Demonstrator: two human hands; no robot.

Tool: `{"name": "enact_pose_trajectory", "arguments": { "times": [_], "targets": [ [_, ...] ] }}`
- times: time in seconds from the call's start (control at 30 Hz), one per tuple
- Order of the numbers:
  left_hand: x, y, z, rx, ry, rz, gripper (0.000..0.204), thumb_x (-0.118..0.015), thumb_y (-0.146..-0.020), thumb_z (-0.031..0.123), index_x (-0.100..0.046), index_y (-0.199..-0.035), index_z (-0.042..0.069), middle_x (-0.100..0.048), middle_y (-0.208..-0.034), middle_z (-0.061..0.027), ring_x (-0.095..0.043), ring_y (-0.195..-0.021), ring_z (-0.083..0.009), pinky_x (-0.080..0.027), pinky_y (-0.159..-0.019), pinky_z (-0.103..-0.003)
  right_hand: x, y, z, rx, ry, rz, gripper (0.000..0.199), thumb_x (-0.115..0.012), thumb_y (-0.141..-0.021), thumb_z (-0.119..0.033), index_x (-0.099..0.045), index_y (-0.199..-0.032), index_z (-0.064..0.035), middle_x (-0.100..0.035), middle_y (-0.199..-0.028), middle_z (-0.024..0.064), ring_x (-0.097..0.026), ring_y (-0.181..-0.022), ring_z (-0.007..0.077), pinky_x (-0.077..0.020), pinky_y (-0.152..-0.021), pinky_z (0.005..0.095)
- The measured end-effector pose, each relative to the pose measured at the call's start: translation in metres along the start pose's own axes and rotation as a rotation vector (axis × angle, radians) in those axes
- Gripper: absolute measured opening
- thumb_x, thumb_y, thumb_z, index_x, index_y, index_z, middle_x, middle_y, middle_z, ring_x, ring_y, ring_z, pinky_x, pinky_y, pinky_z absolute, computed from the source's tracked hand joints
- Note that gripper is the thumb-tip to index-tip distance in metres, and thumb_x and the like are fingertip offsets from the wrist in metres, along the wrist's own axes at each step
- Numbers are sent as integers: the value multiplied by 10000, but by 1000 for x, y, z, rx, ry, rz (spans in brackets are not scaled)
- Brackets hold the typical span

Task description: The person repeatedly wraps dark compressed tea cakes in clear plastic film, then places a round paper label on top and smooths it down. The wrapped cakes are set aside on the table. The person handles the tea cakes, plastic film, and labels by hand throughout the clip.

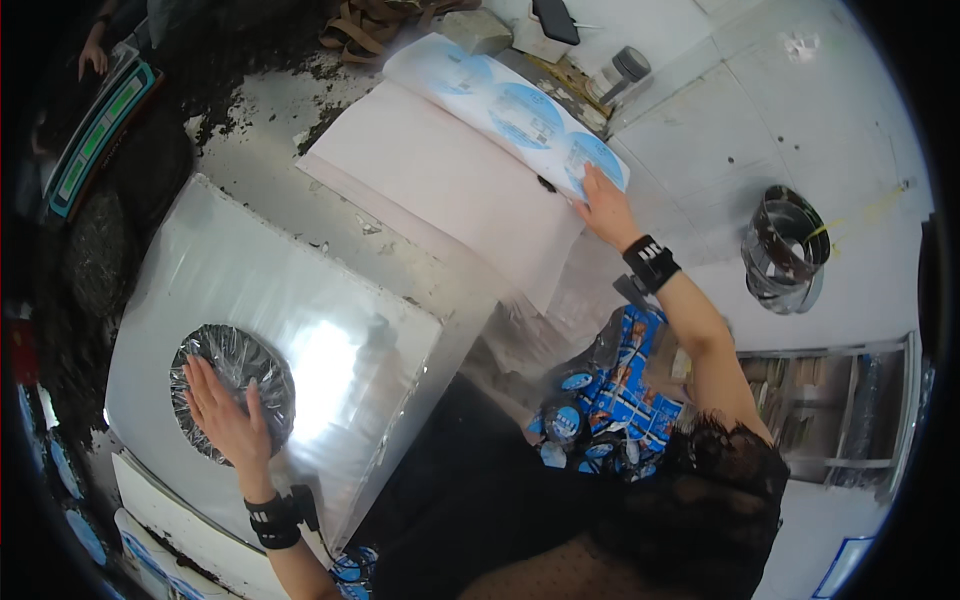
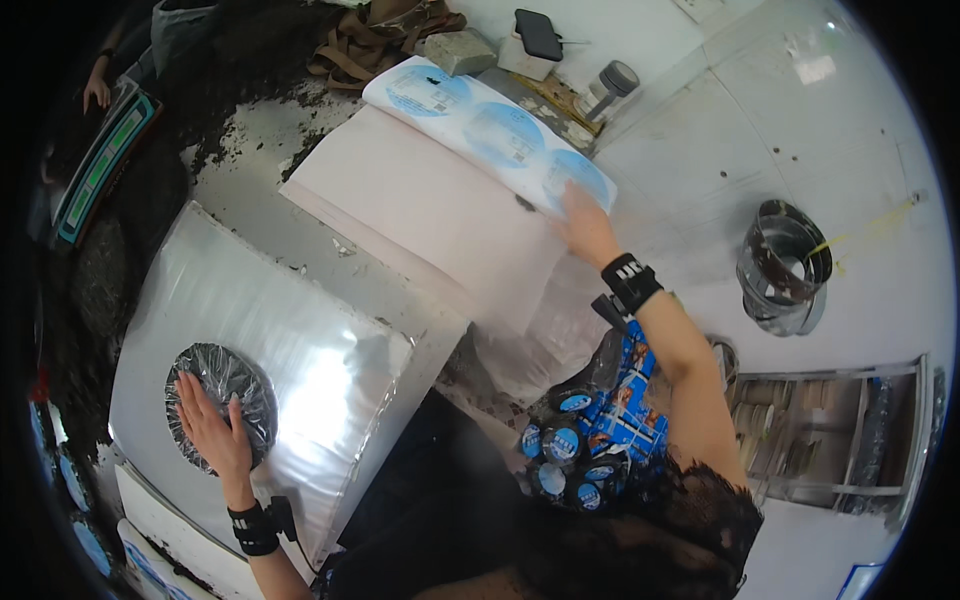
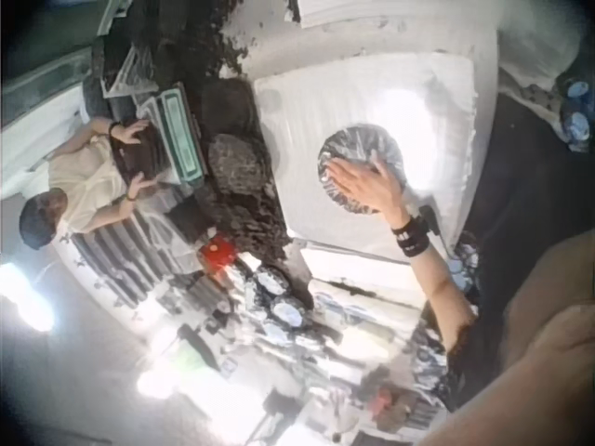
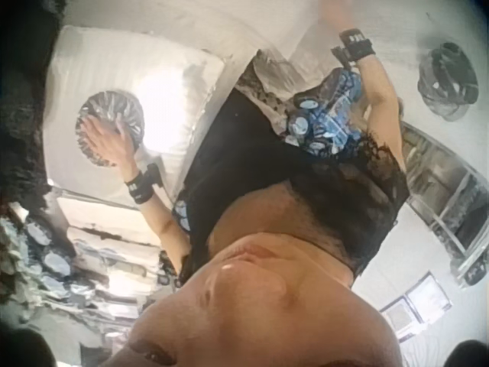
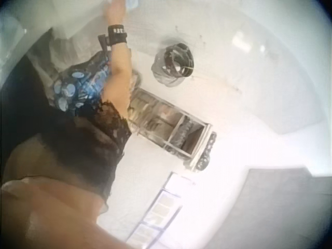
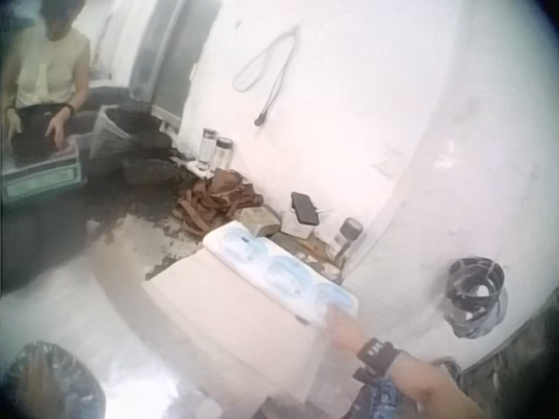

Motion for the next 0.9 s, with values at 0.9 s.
{"name": "enact_pose_trajectory", "arguments": {
  "times": [0.9],
  "targets": [
    [9, -1, 3, 115, 130, -56, 849, -673, -930, 386, -362, -1616, -5, -340, -1685, -218, -294, -1575, -374, -185, -1291, -521, 150, -20, 120, -463, -774, 672, 495, -538, -1031, -198, -547, -1468, 34, -580, -1479, 232, -559, -1358, 365, -421, -1173, 482]
  ]
}}
Point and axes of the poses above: each hand's wrist, its own y-axis away from the middle knuckle, its own x-axis out of the back of the hand, z = x × y, the point moved 4 cm from there along -y, towards the middle knuckle
